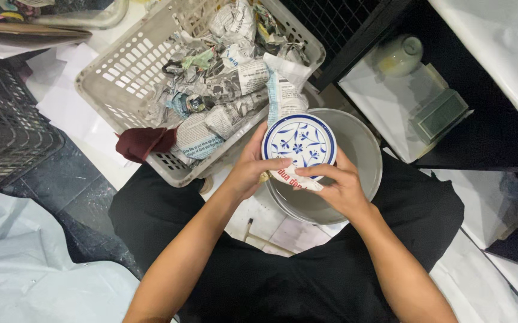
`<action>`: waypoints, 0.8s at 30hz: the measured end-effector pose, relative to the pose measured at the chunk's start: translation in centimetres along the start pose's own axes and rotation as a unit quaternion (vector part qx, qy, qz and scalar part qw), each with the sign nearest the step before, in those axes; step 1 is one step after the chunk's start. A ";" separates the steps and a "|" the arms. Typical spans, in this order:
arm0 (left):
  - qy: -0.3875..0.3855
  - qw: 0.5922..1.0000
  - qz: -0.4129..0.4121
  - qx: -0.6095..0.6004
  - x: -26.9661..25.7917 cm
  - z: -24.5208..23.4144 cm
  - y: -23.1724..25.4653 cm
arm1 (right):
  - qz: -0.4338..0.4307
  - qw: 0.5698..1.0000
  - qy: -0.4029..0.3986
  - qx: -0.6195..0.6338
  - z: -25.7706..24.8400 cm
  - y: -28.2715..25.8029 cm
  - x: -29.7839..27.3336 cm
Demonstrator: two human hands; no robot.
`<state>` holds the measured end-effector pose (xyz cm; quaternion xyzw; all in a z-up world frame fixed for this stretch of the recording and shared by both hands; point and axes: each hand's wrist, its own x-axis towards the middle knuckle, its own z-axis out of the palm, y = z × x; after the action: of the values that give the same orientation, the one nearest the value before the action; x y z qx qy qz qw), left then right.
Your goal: The person sits on the floor and wraps small ceramic items, such as a glass and a plate, with newspaper. They fold the paper around each item and place the wrapped objects onto a nearby shelf.
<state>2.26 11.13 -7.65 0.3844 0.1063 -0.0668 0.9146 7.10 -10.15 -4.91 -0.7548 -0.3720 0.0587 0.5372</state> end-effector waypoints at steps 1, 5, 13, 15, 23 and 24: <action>-0.002 1.000 0.002 0.000 0.0 -0.1 -0.1 | 0.002 1.000 0.001 0.004 0.0 0.0 -0.1; -0.001 1.000 0.007 -0.030 0.1 -0.4 -0.6 | 0.031 0.999 -0.002 0.027 0.2 0.1 -0.4; -0.013 0.999 -0.003 -0.049 1.3 -2.3 -1.9 | 0.059 0.996 -0.017 0.071 0.4 0.8 -0.5; 0.011 0.999 -0.005 -0.036 1.8 -2.8 -2.5 | 0.065 0.994 -0.025 0.087 0.3 0.9 -0.6; -0.039 0.987 0.087 0.131 2.8 -4.9 -3.6 | 0.100 0.987 -0.057 0.113 0.1 2.1 -1.5; -0.045 0.979 0.106 0.171 2.9 -4.9 -3.4 | 0.115 0.984 -0.055 0.126 0.1 2.3 -1.7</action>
<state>3.70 12.17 -14.05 0.5406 0.0109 -0.0034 0.8412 7.01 -11.49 -7.42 -0.7147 -0.3012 0.2081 0.5959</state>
